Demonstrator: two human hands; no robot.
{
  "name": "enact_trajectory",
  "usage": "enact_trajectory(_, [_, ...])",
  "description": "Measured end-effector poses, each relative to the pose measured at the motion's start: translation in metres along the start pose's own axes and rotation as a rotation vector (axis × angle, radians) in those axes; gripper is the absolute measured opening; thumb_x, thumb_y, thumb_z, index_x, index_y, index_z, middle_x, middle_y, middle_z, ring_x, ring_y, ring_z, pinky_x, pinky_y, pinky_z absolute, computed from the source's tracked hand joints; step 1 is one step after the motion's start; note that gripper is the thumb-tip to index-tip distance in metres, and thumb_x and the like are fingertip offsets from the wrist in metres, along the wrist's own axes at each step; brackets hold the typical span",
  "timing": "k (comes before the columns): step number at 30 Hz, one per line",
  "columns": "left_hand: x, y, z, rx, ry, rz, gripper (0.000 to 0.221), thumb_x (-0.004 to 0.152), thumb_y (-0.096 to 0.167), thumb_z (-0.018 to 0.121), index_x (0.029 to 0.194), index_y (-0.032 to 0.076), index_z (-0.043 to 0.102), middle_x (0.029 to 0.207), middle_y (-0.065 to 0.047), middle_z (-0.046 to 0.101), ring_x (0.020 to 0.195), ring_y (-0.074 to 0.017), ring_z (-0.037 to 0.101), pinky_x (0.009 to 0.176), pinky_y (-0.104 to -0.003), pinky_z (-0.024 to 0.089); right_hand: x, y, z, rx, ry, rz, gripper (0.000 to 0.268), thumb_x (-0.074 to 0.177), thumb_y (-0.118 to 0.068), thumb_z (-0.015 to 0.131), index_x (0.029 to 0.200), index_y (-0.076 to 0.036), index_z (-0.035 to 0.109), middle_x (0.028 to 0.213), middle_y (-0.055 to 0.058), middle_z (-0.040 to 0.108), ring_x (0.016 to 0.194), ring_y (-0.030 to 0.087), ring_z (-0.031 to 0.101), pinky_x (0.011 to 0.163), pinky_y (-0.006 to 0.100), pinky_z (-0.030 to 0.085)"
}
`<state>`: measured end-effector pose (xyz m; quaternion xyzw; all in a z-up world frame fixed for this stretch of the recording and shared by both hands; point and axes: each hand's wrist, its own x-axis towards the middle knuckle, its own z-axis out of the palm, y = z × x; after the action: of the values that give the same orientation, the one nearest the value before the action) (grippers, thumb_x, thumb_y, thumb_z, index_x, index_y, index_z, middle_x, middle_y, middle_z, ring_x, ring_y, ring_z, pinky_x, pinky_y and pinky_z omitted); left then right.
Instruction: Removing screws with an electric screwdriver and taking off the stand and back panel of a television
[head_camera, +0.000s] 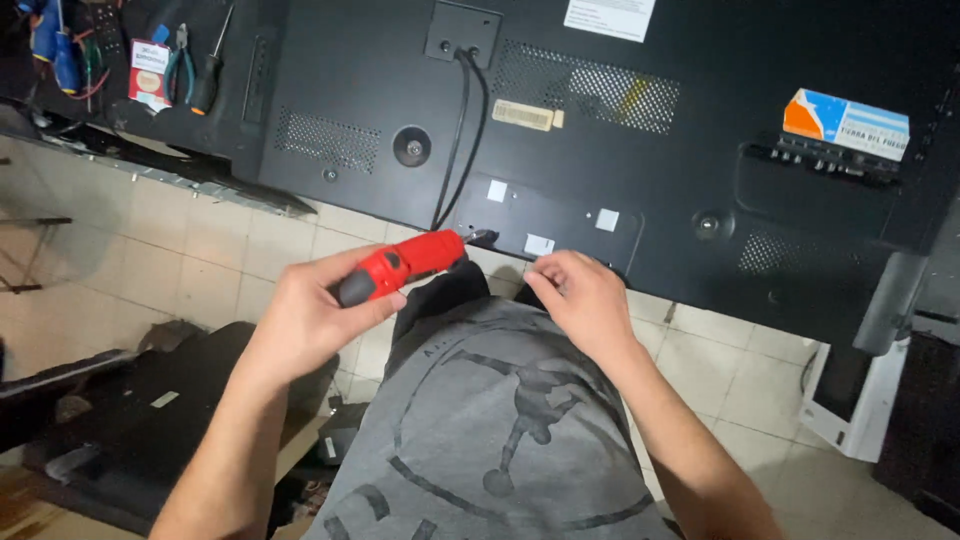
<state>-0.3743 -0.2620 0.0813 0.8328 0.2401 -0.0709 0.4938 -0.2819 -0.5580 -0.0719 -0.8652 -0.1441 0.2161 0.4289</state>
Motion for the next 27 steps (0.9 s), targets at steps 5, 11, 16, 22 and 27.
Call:
enact_trajectory(5, [-0.015, 0.005, 0.024, 0.155, -0.014, 0.031, 0.053, 0.074, 0.012, 0.099, 0.125, 0.006, 0.087, 0.098, -0.018, 0.087, 0.089, -0.0242, 0.08, 0.077, -0.042, 0.065, 0.009, 0.001, 0.008, -0.189, 0.051, -0.119, 0.018, 0.1, -0.033, 0.082, 0.111, -0.02, 0.08, 0.093, -0.003, 0.078, 0.096, 0.019, 0.075, 0.085, 0.037, 0.061])
enact_trajectory(11, [-0.011, 0.009, 0.036, 0.268, -0.011, -0.015, 0.056, 0.077, 0.017, 0.099, 0.13, 0.005, 0.085, 0.102, -0.021, 0.085, 0.09, -0.0312, 0.081, 0.077, -0.044, 0.064, 0.011, 0.003, 0.004, -0.183, 0.02, -0.153, 0.018, 0.101, -0.029, 0.08, 0.113, -0.017, 0.079, 0.093, -0.001, 0.078, 0.098, 0.022, 0.075, 0.086, 0.04, 0.063])
enact_trajectory(16, [-0.008, 0.016, 0.036, 0.316, -0.025, -0.029, 0.057, 0.077, 0.016, 0.1, 0.13, 0.002, 0.085, 0.103, -0.023, 0.085, 0.089, -0.0371, 0.082, 0.077, -0.047, 0.064, 0.013, -0.006, -0.003, -0.173, -0.045, -0.127, 0.019, 0.103, -0.029, 0.076, 0.116, -0.015, 0.08, 0.096, 0.003, 0.079, 0.101, 0.024, 0.074, 0.087, 0.042, 0.063])
enact_trajectory(22, [-0.001, 0.036, 0.033, 0.372, -0.075, 0.022, 0.057, 0.078, 0.018, 0.097, 0.131, 0.002, 0.083, 0.105, -0.025, 0.085, 0.097, -0.0453, 0.082, 0.079, -0.053, 0.064, 0.017, -0.015, -0.004, -0.21, -0.111, -0.102, 0.024, 0.106, -0.032, 0.073, 0.121, -0.015, 0.081, 0.099, 0.003, 0.08, 0.106, 0.024, 0.073, 0.09, 0.042, 0.063])
enact_trajectory(27, [0.01, 0.06, 0.037, 0.522, -0.128, 0.091, 0.054, 0.083, 0.027, 0.092, 0.131, 0.003, 0.083, 0.101, -0.024, 0.085, 0.095, -0.0452, 0.082, 0.077, -0.053, 0.066, 0.029, -0.008, 0.027, -0.268, -0.023, -0.213, 0.026, 0.101, -0.031, 0.076, 0.122, -0.017, 0.08, 0.094, 0.001, 0.076, 0.103, 0.024, 0.072, 0.088, 0.041, 0.062])
